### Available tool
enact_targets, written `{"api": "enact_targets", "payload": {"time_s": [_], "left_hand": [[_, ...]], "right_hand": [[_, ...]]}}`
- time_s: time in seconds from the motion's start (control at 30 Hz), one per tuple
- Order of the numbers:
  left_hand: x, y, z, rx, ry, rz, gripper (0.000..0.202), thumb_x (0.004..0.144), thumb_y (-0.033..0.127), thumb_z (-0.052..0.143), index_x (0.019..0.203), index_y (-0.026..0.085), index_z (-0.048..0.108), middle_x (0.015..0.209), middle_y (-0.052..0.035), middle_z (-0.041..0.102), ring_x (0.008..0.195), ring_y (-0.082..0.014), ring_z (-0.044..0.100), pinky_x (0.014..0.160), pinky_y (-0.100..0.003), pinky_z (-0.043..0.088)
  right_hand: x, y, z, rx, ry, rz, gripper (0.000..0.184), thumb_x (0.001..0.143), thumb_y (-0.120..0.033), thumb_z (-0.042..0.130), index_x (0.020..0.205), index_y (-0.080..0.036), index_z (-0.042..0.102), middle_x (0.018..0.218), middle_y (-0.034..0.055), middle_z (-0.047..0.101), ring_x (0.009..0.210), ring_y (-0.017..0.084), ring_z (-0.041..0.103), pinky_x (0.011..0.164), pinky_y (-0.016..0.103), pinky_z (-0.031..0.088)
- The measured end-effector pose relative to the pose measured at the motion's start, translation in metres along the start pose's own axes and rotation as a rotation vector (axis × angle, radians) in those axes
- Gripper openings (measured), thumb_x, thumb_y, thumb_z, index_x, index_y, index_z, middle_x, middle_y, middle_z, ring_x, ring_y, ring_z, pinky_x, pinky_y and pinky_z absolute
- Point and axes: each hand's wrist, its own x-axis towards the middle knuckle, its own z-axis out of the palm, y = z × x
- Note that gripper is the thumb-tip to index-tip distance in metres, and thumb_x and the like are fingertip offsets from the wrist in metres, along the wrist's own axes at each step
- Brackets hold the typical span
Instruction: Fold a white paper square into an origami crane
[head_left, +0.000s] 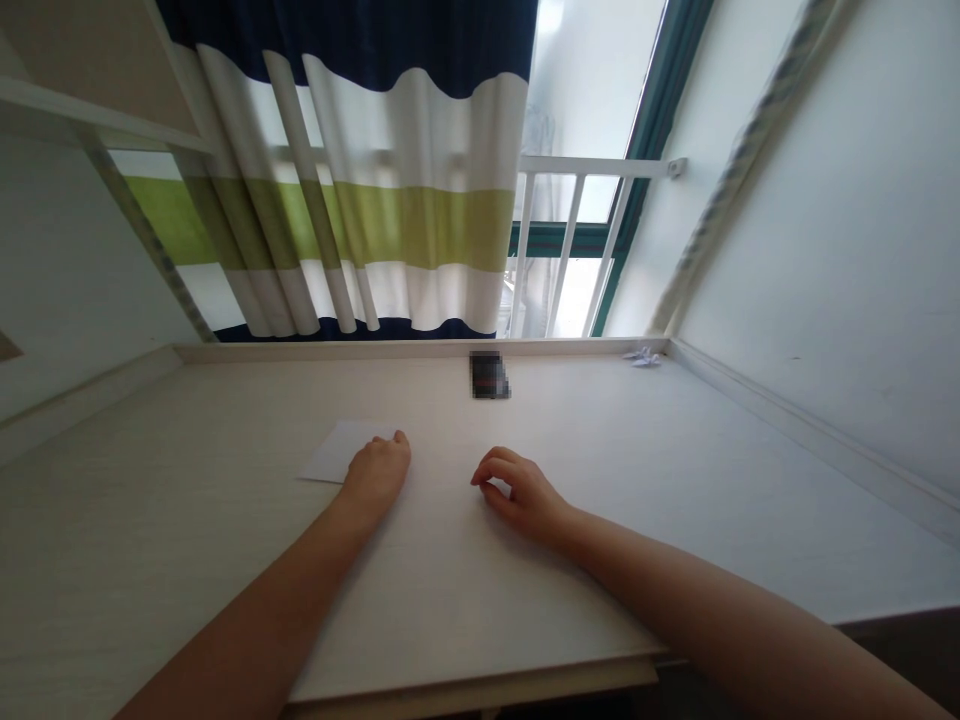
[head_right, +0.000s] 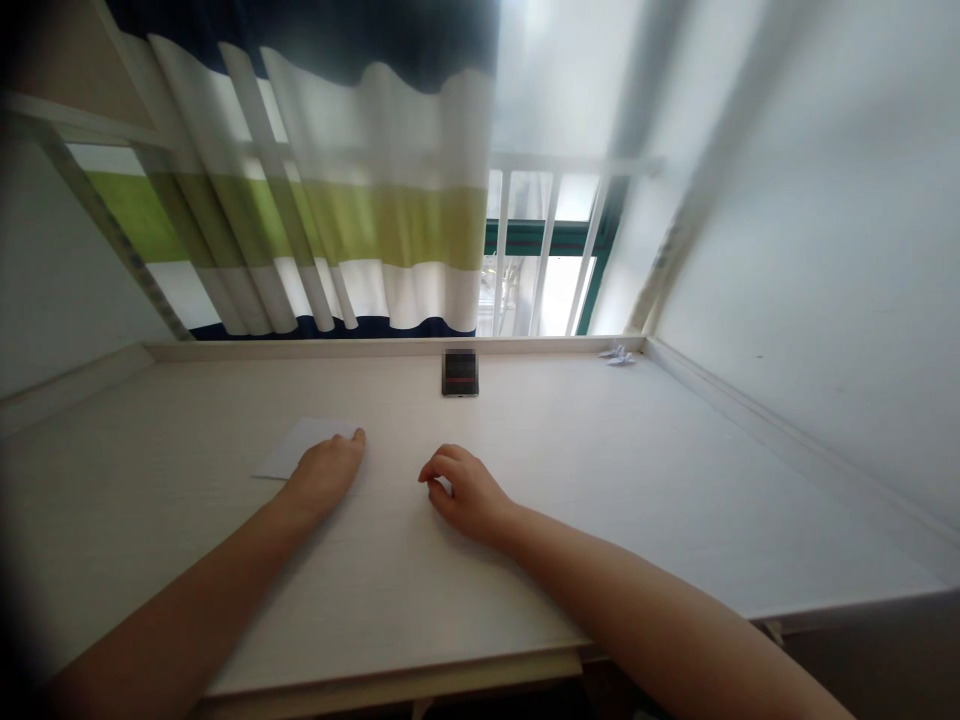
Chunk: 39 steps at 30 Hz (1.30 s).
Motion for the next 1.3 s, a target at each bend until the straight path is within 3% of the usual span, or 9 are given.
{"api": "enact_targets", "payload": {"time_s": [0.2, 0.8, 1.1, 1.3], "left_hand": [[0.001, 0.0, -0.001, -0.005, 0.017, 0.007, 0.049, 0.078, -0.003, 0.026, 0.124, 0.004, 0.037, 0.088, -0.0209, 0.065, 0.081, -0.0268, 0.063, 0.068, -0.034, 0.047], [-0.008, -0.013, -0.014, -0.124, 0.154, -0.16, 0.038, 0.079, 0.003, 0.022, 0.109, 0.008, 0.043, 0.078, -0.0183, 0.064, 0.074, -0.0285, 0.063, 0.063, -0.036, 0.046], [0.003, -0.038, -0.007, -0.394, 0.139, -0.262, 0.015, 0.071, 0.017, 0.05, 0.086, 0.017, 0.052, 0.082, -0.0095, 0.065, 0.076, -0.0226, 0.061, 0.063, -0.029, 0.043], [0.013, -0.057, 0.007, -0.629, 0.054, -0.176, 0.026, 0.056, 0.022, 0.068, 0.077, 0.019, 0.052, 0.072, 0.0003, 0.066, 0.063, -0.0139, 0.061, 0.054, -0.021, 0.043]], "right_hand": [[-0.002, -0.003, -0.002, 0.006, -0.003, -0.013, 0.021, 0.068, -0.001, 0.045, 0.074, -0.016, 0.057, 0.078, 0.004, 0.056, 0.07, 0.013, 0.053, 0.059, 0.023, 0.042], [-0.002, -0.006, -0.006, 0.009, -0.014, -0.008, 0.022, 0.069, -0.001, 0.045, 0.075, -0.017, 0.058, 0.079, 0.0043, 0.057, 0.071, 0.013, 0.054, 0.054, 0.021, 0.042], [-0.001, -0.005, -0.005, 0.006, -0.078, 0.019, 0.023, 0.067, 0.0, 0.044, 0.074, -0.017, 0.059, 0.078, 0.0038, 0.057, 0.069, 0.012, 0.054, 0.055, 0.022, 0.042], [0.006, 0.001, 0.003, -0.034, -0.149, 0.022, 0.021, 0.069, -0.001, 0.046, 0.074, -0.016, 0.059, 0.075, 0.0025, 0.059, 0.065, 0.011, 0.054, 0.06, 0.023, 0.044]]}}
